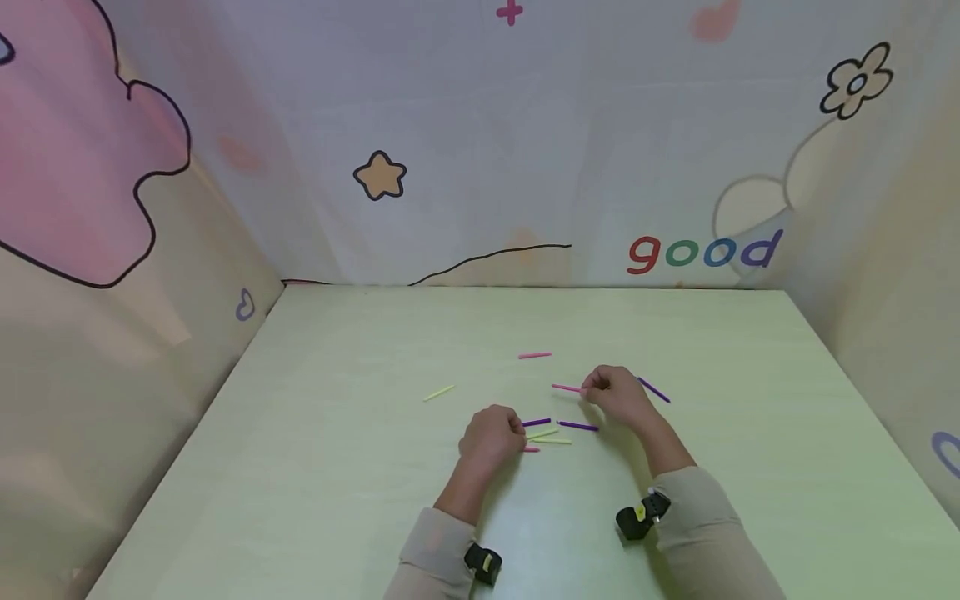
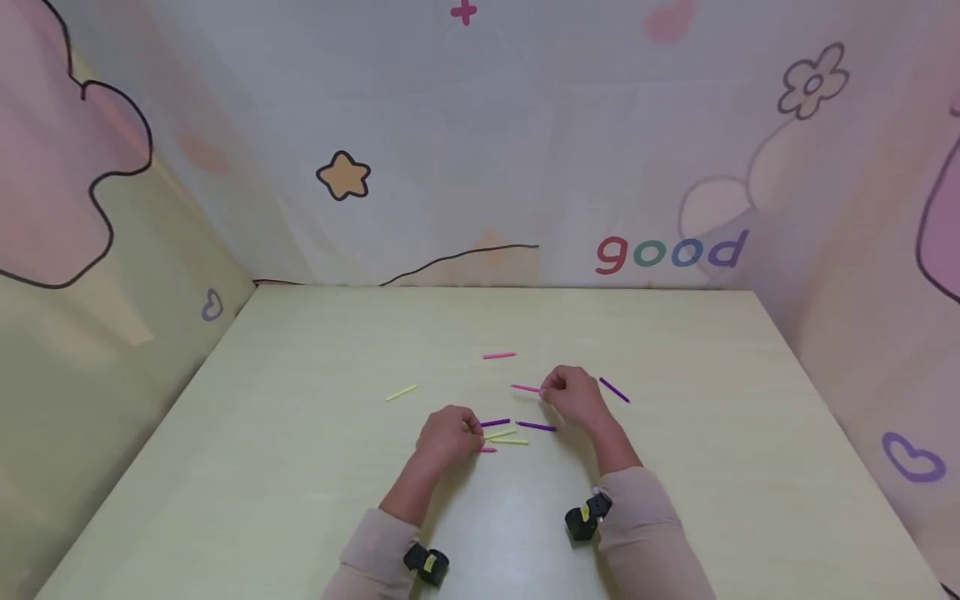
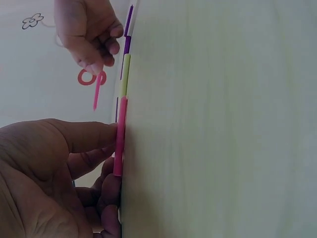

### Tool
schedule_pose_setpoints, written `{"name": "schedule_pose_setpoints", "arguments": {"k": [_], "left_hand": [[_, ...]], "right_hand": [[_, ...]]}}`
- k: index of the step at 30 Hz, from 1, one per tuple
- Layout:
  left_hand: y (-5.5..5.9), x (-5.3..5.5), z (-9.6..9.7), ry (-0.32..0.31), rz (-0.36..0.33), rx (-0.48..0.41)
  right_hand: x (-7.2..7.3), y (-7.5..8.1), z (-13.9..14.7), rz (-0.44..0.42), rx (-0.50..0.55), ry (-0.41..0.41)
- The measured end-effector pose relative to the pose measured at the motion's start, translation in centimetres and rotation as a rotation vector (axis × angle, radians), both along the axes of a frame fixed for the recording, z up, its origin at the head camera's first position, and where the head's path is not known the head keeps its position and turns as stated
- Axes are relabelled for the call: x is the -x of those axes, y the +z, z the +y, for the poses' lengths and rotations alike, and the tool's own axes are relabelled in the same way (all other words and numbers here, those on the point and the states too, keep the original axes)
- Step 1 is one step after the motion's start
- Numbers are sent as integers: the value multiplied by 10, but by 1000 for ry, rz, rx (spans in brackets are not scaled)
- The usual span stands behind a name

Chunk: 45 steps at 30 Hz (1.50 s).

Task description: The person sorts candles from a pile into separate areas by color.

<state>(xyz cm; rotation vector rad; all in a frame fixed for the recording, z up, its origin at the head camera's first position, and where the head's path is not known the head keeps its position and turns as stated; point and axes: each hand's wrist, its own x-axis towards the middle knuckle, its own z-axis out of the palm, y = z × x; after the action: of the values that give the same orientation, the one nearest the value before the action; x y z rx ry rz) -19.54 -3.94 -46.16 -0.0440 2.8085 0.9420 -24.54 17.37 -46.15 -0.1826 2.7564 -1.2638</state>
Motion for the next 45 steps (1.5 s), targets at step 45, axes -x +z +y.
{"name": "schedule_pose_setpoints", "arguments": {"k": [45], "left_hand": [[-2, 4, -6, -28, -2, -60]], "right_hand": [[62, -17, -30, -27, -46, -165]]}}
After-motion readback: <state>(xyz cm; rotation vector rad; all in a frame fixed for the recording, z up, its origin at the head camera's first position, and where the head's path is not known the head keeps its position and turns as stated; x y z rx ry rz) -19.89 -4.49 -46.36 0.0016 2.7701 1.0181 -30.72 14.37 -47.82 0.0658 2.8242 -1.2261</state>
